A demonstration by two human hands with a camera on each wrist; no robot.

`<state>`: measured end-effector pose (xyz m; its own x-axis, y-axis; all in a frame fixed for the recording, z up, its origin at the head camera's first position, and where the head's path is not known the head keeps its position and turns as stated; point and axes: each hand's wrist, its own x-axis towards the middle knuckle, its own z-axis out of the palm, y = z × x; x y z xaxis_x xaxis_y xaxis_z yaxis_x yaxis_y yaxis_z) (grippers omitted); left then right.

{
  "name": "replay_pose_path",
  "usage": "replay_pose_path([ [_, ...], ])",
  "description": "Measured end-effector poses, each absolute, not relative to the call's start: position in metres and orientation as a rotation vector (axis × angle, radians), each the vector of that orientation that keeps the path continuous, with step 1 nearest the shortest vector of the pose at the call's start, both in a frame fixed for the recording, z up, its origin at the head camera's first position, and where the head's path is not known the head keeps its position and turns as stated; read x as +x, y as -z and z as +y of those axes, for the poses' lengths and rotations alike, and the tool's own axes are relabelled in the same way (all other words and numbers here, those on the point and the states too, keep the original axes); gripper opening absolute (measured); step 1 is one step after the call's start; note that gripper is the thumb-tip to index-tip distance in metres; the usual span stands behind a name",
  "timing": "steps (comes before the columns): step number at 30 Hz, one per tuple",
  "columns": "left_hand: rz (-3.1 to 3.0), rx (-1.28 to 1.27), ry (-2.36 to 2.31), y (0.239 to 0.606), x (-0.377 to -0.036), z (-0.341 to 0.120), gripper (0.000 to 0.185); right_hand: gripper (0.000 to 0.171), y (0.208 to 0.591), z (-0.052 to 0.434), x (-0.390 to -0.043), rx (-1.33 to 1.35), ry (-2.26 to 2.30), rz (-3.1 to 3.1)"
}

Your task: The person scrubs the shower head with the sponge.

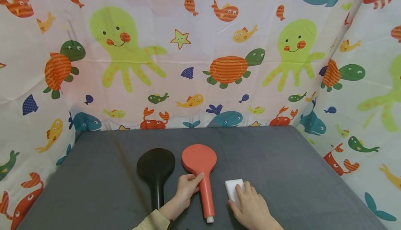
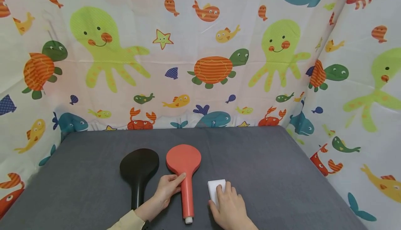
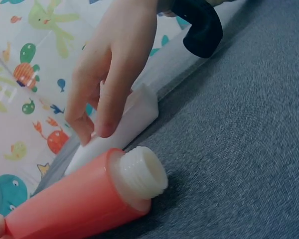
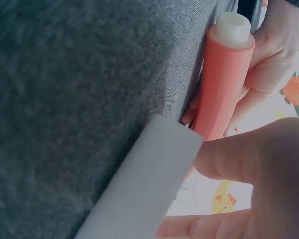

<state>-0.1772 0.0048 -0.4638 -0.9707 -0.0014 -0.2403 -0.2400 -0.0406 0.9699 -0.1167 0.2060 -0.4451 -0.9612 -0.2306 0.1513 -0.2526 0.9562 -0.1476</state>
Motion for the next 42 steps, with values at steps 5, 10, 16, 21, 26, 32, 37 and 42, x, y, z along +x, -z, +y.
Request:
replay_pose_path([
  [5, 2.174, -0.205, -2.049, 0.457, -0.174, -0.002, 0.051, 0.046, 0.448, 0.206, -0.118, 0.386, -0.222, -2.968],
  [10, 2.253, -0.129, -1.876, 0.441, -0.169, -0.011, 0.033, 0.048, 0.448, 0.206, -0.117, 0.377, -0.262, -2.962],
  [16, 2.334, 0.228, -1.669, 0.419, -0.156, -0.041, 0.044, 0.049, 0.44, 0.21, -0.118, 0.375, -0.292, -2.907],
  [21, 2.647, 0.354, -1.847, 0.414, -0.146, -0.08, 0.023, 0.048, 0.433, 0.213, -0.116, 0.38, -0.335, -2.79],
  [26, 2.974, 0.167, -1.679, 0.428, -0.135, -0.115, 0.023, 0.052, 0.434, 0.211, -0.115, 0.324, -0.414, -2.885],
  [32, 2.752, -0.039, -1.499, 0.45, -0.129, -0.133, 0.054, 0.055, 0.444, 0.206, -0.115, 0.303, -0.451, -2.944],
  [37, 2.494, -0.148, -1.667, 0.457, -0.133, -0.13, 0.068, 0.053, 0.454, 0.201, -0.115, 0.351, -0.381, -2.891],
  [42, 2.139, -0.199, -1.868, 0.459, -0.14, -0.132, 0.066, 0.047, 0.457, 0.198, -0.119, 0.361, -0.402, -2.943],
])
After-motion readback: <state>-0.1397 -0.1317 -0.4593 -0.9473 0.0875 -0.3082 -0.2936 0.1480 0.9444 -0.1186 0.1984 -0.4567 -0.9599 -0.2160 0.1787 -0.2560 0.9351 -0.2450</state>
